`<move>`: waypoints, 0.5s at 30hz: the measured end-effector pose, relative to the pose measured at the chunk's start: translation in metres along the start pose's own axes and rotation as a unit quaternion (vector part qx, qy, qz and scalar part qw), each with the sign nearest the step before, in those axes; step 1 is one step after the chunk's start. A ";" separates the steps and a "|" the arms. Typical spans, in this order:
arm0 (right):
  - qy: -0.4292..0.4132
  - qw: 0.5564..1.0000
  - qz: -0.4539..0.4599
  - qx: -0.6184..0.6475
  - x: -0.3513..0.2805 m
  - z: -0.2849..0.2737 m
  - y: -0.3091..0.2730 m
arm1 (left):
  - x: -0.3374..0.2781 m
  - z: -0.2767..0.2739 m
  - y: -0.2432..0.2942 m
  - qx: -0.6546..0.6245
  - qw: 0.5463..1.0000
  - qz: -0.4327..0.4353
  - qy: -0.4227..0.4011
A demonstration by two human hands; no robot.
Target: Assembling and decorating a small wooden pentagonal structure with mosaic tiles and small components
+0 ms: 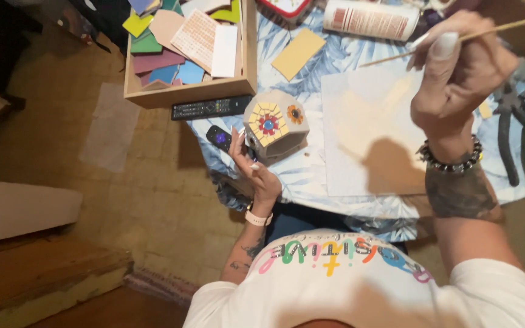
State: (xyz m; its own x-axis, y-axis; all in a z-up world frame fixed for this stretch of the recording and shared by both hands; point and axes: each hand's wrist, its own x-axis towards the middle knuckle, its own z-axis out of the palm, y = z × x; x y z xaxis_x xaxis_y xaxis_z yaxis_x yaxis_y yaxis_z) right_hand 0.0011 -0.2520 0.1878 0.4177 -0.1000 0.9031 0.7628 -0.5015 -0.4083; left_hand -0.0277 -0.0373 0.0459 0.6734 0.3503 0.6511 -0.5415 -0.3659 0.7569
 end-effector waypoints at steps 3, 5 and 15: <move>-0.021 1.000 -0.011 0.020 0.000 0.005 -0.001 | 0.001 -0.001 0.002 0.002 1.000 -0.002 0.003; -0.028 0.999 -0.022 0.011 -0.002 0.007 -0.002 | 0.002 -0.002 0.002 -0.004 1.000 -0.005 -0.004; -0.073 0.997 0.006 0.003 -0.014 -0.008 -0.005 | -0.003 -0.018 0.012 0.031 0.990 0.110 0.083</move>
